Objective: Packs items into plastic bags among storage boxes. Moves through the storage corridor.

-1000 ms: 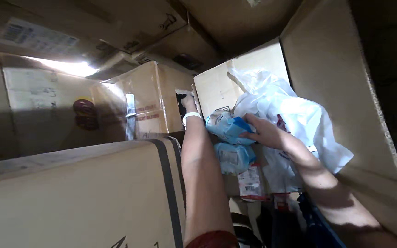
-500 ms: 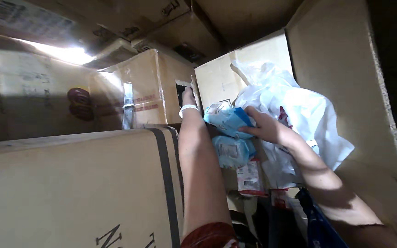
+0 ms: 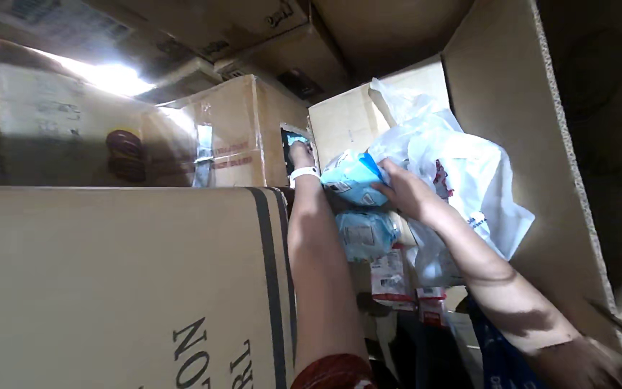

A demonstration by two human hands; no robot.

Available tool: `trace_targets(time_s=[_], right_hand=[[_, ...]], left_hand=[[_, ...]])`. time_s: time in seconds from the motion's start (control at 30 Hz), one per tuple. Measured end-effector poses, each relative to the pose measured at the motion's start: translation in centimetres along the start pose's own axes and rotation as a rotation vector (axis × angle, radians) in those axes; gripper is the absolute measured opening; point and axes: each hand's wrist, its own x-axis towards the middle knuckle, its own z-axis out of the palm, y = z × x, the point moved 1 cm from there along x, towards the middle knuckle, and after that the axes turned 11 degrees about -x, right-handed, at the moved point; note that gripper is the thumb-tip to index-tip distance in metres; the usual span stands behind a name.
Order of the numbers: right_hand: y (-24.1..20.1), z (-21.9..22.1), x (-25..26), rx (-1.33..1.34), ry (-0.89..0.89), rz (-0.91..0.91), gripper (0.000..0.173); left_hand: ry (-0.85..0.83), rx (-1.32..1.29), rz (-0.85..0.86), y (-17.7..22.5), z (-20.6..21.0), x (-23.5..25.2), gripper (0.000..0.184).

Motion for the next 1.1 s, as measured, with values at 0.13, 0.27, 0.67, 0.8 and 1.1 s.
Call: trace_targets(time_s=[0.13, 0.27, 0.67, 0.8, 1.1], right_hand=[[0.7, 0.6, 1.3, 0.006, -0.002, 0.107, 0.046], [1.9, 1.2, 2.9, 0.064, -0.030, 0.244, 0.054], [5.8, 3.3, 3.7, 0.477, 0.012, 0.110, 0.058], [6.3, 3.7, 3.9, 0.518, 0.035, 0.109, 0.058], [6.9, 4.2, 4.5, 0.605, 0.006, 0.123, 0.057]], left_hand=[[0.031, -0.364, 0.120, -5.9, -1.1, 9.0, 0.010], [0.100, -0.403, 0.135, -6.4, -1.2, 10.1, 0.023], [0.204, 0.491, 0.396, -2.4, -0.7, 8.8, 0.064], [0.126, 0.608, 0.427, -2.3, -1.3, 9.3, 0.071], [0.129, 0.805, 0.338, -5.2, -2.3, 8.8, 0.057]])
